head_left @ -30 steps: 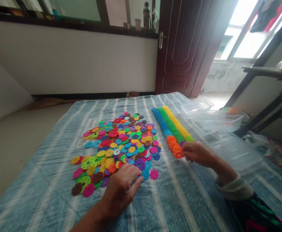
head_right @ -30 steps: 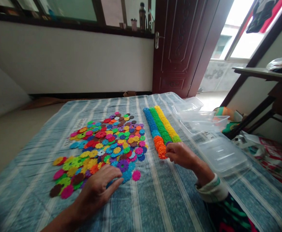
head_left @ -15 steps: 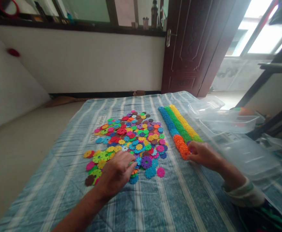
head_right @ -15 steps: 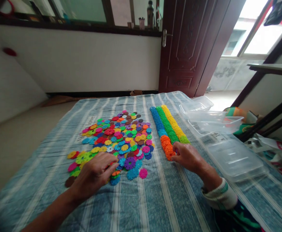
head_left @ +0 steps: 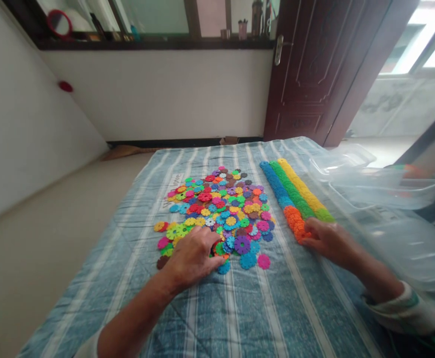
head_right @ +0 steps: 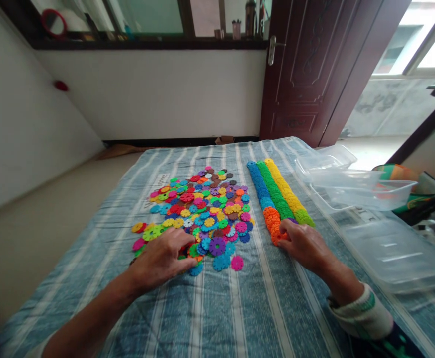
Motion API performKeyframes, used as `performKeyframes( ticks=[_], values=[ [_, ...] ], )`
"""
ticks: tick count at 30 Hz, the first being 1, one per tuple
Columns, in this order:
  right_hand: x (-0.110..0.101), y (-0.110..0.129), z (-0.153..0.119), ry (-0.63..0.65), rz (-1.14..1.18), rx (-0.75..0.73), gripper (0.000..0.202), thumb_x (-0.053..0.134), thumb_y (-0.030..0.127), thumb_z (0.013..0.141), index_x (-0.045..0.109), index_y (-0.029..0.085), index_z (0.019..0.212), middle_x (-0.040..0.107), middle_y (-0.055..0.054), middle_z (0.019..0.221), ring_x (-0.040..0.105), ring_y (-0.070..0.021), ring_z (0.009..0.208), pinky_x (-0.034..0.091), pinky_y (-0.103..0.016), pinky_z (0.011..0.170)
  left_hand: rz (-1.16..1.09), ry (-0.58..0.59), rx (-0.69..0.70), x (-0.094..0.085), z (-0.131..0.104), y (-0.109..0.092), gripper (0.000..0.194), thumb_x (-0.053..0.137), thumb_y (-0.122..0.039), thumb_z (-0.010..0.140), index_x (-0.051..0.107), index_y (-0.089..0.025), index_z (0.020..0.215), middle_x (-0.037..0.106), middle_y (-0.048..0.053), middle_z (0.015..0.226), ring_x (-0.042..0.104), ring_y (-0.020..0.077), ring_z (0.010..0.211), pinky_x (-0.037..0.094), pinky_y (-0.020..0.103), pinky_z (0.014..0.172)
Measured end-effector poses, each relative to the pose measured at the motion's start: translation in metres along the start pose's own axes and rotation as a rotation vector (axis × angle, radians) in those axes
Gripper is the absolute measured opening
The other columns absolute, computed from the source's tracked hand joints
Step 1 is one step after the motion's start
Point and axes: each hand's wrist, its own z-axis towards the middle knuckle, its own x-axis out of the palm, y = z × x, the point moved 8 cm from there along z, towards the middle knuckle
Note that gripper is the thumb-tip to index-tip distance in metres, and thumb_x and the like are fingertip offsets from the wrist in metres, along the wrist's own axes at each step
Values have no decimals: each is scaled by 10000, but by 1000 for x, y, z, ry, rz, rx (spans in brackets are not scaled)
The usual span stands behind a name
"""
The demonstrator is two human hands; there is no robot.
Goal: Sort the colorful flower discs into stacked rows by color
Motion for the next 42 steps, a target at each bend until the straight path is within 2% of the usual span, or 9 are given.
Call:
performKeyframes(
  ticks=[8,14,18,21,27,31,36,39,42],
  values=[
    [-5,10,-3,1,28,-25,151,595,355,786,548,227,723,589,11,617,533,-162,560,281,-264,550,46,14,-18,9,0,1,155,638,-268,744,642,-190,879,636,65,890,556,237,903,435,342,786],
    [-10,21,-7,-58,57,-100,168,555,356,829,560,227,721,589,13,617,520,-144,540,306,-263,561,-1,34,-80,6,1,4,88,608,-241,714,567,-181,764,597,39,789,549,205,800,396,293,693],
    [-12,31,-11,-97,102,-164,185,539,361,855,565,227,731,573,19,589,503,-127,502,315,-253,542,-135,60,-157,6,2,14,99,590,-202,668,493,-190,677,551,-9,698,523,148,683,346,243,607],
    [-11,42,-14,-105,143,-222,195,539,354,865,563,222,724,563,20,574,502,-119,494,318,-244,528,-285,64,-157,9,4,24,114,579,-211,647,467,-190,656,499,-39,634,483,121,608,323,227,561],
    [-3,71,-24,-80,294,-325,195,527,355,893,607,211,789,595,8,597,527,-116,525,353,-248,551,-548,-25,-154,3,5,38,119,573,-268,672,486,-190,693,411,-69,588,409,93,543,319,212,515],
    [8,90,-30,-34,427,-327,209,537,377,894,641,196,879,575,22,585,481,-96,511,352,-239,546,-661,-49,-158,0,1,22,153,581,-302,702,477,-191,697,371,-81,573,364,80,518,312,207,495],
    [26,106,-33,115,679,-226,258,610,400,841,657,188,978,442,82,507,345,-72,465,289,-211,472,-769,-38,-77,9,-5,-18,153,579,-291,728,466,-192,700,394,-74,584,380,80,534,331,204,500],
    [35,115,-34,215,856,-148,242,631,408,819,666,185,907,449,76,501,366,-72,467,284,-198,445,-755,-77,-6,13,-9,-36,154,584,-287,738,474,-192,688,447,-60,595,419,88,558,364,205,521],
    [40,119,-34,296,1001,-81,230,629,402,809,642,173,796,527,50,527,448,-73,470,335,-185,442,-721,-120,47,16,-10,-43,152,591,-303,754,505,-192,696,495,-51,595,458,94,565,385,205,531]
  ],
)
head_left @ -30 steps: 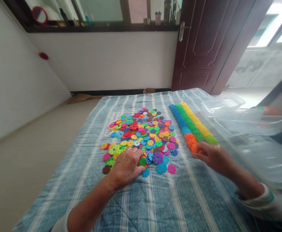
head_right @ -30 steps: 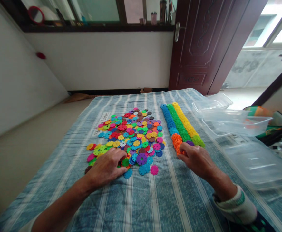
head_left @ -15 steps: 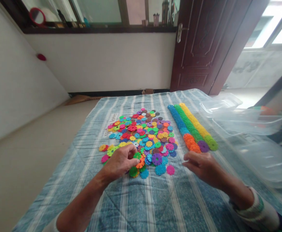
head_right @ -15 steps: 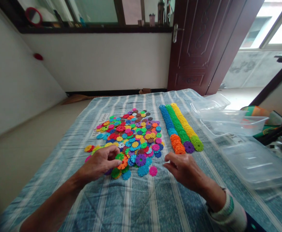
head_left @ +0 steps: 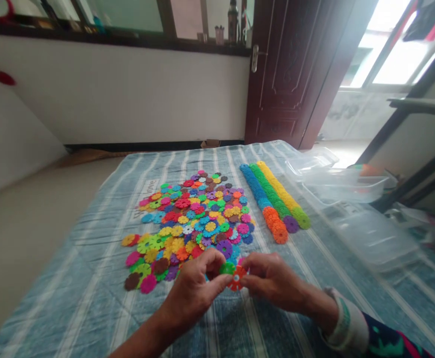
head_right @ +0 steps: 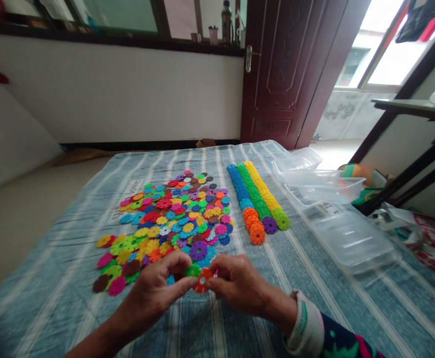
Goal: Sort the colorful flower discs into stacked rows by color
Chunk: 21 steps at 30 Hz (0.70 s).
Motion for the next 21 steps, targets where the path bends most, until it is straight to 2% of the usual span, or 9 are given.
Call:
performKeyframes(
  ticks=[2,4,9,12,15,21],
  values=[
    [-3,1,1,27,12,26,211,627,379,797,628,172,757,548,43,530,473,-74,465,360,-181,441,27,-2,22,1,0,2,153,582,-318,773,528,-191,708,514,-46,595,479,96,563,393,206,537],
    [-18,2,2,26,-58,32,174,609,342,792,622,177,738,554,42,523,486,-77,466,369,-178,444,59,-7,20,0,2,5,154,565,-322,787,538,-190,711,505,-47,585,478,96,552,389,206,530],
    [-87,-1,1,-102,-382,50,156,562,294,793,611,179,700,572,28,538,494,-82,474,358,-183,452,136,-41,8,-11,8,12,142,535,-304,796,539,-193,708,490,-54,569,473,97,535,386,207,524],
    [-117,-10,-1,-126,-479,105,157,536,256,774,560,181,639,567,27,531,500,-82,458,352,-184,451,206,-68,18,-15,10,16,133,527,-298,800,549,-196,718,542,-50,601,512,103,556,409,213,555],
    [-130,-20,-1,-135,-534,166,132,513,228,746,529,186,622,569,26,533,514,-91,467,349,-189,457,293,-103,28,-20,11,22,121,523,-299,809,588,-202,777,590,-38,639,565,121,592,428,224,580],
    [-136,-24,2,-218,-711,166,85,505,233,710,526,192,639,533,27,557,469,-106,522,305,-219,495,506,-135,34,-29,14,33,155,503,-286,851,624,-202,901,641,10,737,625,165,701,456,256,638]
  ],
)
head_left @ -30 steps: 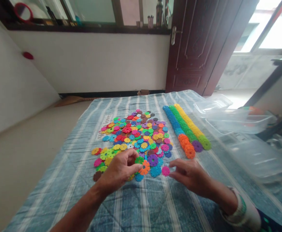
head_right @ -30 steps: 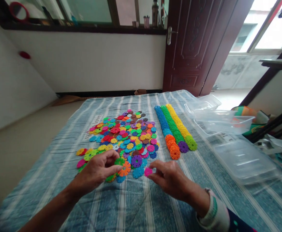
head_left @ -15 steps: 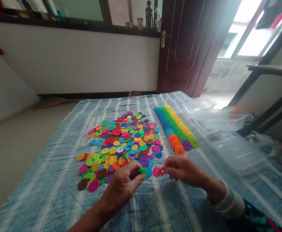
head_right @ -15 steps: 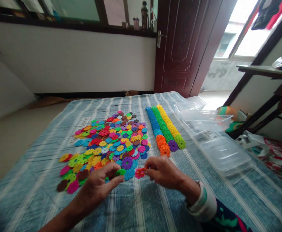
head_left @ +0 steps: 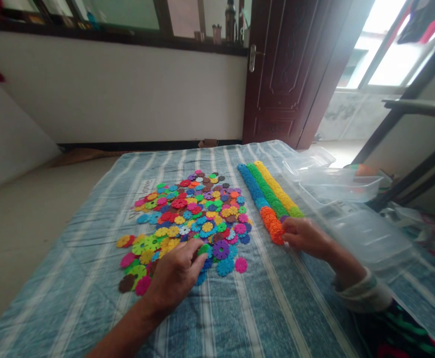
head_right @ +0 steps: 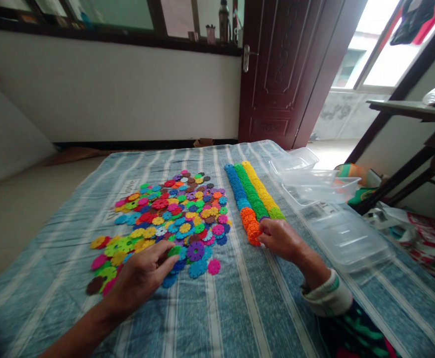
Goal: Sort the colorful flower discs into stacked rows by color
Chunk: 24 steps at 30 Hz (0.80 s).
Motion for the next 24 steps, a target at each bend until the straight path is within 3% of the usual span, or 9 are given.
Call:
performKeyframes(
  ticks=[5,9,13,18,24],
  values=[
    [0,-5,-1,-70,-127,26,91,556,277,686,531,203,733,543,32,610,472,-126,569,303,-237,534,238,-46,-25,-2,-3,2,166,532,-230,843,622,-168,968,620,37,723,600,196,699,470,304,649],
    [7,-6,-6,-80,-198,11,154,584,343,701,500,219,739,575,23,614,501,-146,578,299,-247,542,302,-74,166,4,-13,-27,86,551,-217,843,624,-178,865,640,61,813,568,220,797,490,362,742],
    [13,-9,-9,-86,-249,-4,163,560,375,733,481,233,731,588,12,603,521,-164,557,293,-257,530,257,-15,276,18,-22,-44,142,610,-212,803,616,-183,942,634,83,1058,541,244,972,491,396,857],
    [16,-12,-10,-89,-246,-24,237,525,469,777,476,243,723,591,13,609,550,-173,542,295,-264,514,315,46,234,24,-20,-34,120,576,-156,809,604,-178,923,629,80,1093,539,252,993,494,406,853],
    [19,5,-17,-149,-209,-136,266,477,485,822,505,246,709,564,28,580,549,-152,506,322,-260,501,321,5,199,17,-11,-16,121,579,-179,821,603,-169,939,629,84,1119,545,251,1018,491,403,873]
  ],
)
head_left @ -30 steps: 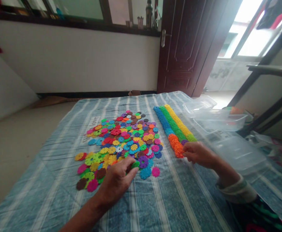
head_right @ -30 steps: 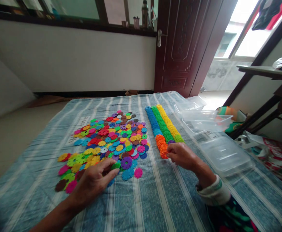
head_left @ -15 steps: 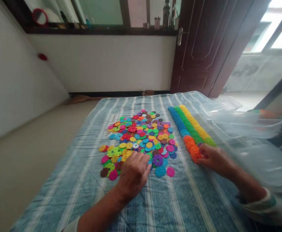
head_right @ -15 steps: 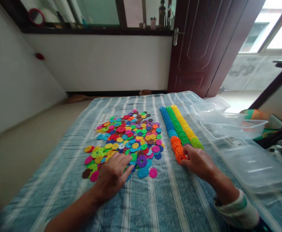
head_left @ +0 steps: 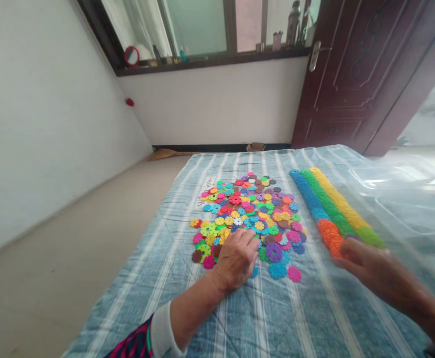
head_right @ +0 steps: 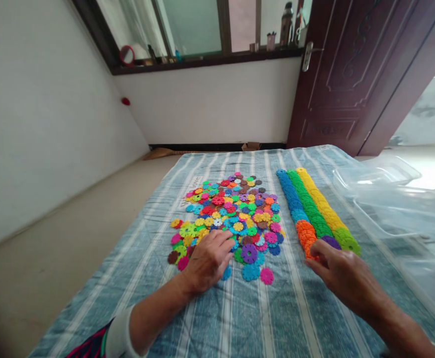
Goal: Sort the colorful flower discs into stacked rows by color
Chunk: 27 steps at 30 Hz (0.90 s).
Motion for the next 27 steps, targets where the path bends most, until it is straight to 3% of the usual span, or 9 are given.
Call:
performKeyframes(
  ticks=[4,8,11,14,19,22,24,27],
  values=[
    [-2,29,-5,-57,55,-141,285,454,465,872,518,242,706,537,42,549,520,-126,468,338,-242,479,-32,-43,12,-4,5,24,144,553,-121,817,615,-157,942,650,95,1089,566,233,1032,479,385,930],
    [0,57,-8,-76,120,-274,287,469,421,906,521,230,698,526,52,521,508,-107,441,338,-230,461,-90,-104,-34,-11,10,65,191,498,-84,825,633,-168,931,682,86,1003,606,207,990,490,360,920],
    [8,73,-8,-41,165,-328,232,483,365,918,538,221,745,547,50,544,543,-107,473,352,-227,476,-90,-163,-140,-20,7,98,182,496,-120,829,654,-177,901,693,75,944,630,202,940,512,345,878],
    [17,93,-8,-3,181,-373,156,480,297,928,562,213,825,579,37,606,562,-112,521,369,-233,500,-114,-155,-211,-28,-1,119,205,538,-217,828,667,-182,983,696,80,1019,630,216,996,511,350,901],
    [32,161,-4,78,92,-570,58,551,198,870,569,213,923,625,-20,840,586,-189,780,445,-310,659,-173,104,-253,-28,-19,130,550,694,-409,698,616,-163,1184,627,123,1235,560,291,1169,429,420,1029],
    [46,211,1,142,18,-699,165,568,146,830,556,220,977,604,-40,961,537,-214,897,449,-349,743,-217,226,-266,-25,-28,129,788,759,-428,591,532,-163,1298,535,145,1364,486,325,1262,394,434,1063],
    [56,237,9,134,-42,-752,316,545,104,814,529,224,1106,579,-66,1062,501,-225,975,440,-364,793,-243,265,-249,-22,-30,126,865,767,-425,564,489,-156,1337,505,156,1392,455,326,1291,373,428,1080],
    [73,259,31,132,-109,-772,348,521,112,817,515,213,1150,555,-93,1086,480,-234,998,437,-341,754,-282,261,-207,-18,-27,121,848,741,-391,582,467,-161,1350,527,145,1370,476,302,1273,366,413,1080]
  ],
)
